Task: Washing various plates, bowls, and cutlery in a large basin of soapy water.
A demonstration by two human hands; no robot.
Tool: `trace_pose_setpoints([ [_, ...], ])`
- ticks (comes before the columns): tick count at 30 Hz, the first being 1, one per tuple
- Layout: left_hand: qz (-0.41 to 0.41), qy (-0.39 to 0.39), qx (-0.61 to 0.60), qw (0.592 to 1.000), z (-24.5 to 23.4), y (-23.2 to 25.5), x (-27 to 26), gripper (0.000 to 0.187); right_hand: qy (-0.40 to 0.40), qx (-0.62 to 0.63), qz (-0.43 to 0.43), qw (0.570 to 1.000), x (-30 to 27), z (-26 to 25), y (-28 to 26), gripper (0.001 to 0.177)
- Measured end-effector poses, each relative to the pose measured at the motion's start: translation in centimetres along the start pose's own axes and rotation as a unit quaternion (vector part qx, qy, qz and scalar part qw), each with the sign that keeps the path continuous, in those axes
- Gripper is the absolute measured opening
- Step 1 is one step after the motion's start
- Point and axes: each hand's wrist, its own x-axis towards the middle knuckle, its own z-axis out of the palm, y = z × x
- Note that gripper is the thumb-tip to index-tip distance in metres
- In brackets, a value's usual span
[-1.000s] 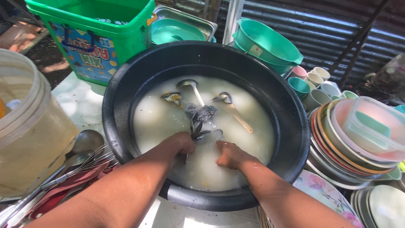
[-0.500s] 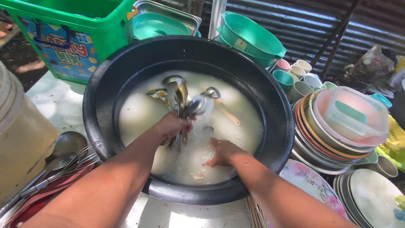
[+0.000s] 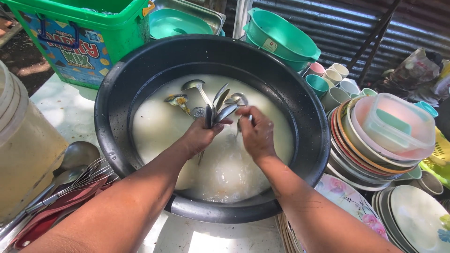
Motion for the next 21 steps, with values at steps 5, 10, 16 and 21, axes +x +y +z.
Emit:
trace_pose_setpoints([
  [5, 0.125, -0.059, -0.024, 0.99, 0.5, -1.3, 0.6, 0.028, 0.135, 0.257, 0.06, 0.955, 2.8, -0.6, 0.5, 0.018],
  [10, -0.05, -0.036, 0.015, 0.998, 0.5, -2.0, 0.5, 0.032, 0.106, 0.343, 0.235, 0.903, 3.7, -0.2, 3.8, 0.018],
  [16, -0.179, 0.006, 0.275, 0.945, -2.1, -2.9, 0.2, 0.032, 0.114, 0.162, 0.281, 0.939, 2.4, -0.5, 17.1, 0.012],
  [21, -0.229, -0.075, 0.413, 0.878, -3.1, -6.3, 2.2, 0.036, 0.003, 0.257, 0.394, 0.883, 2.4, -0.6, 14.1, 0.018],
])
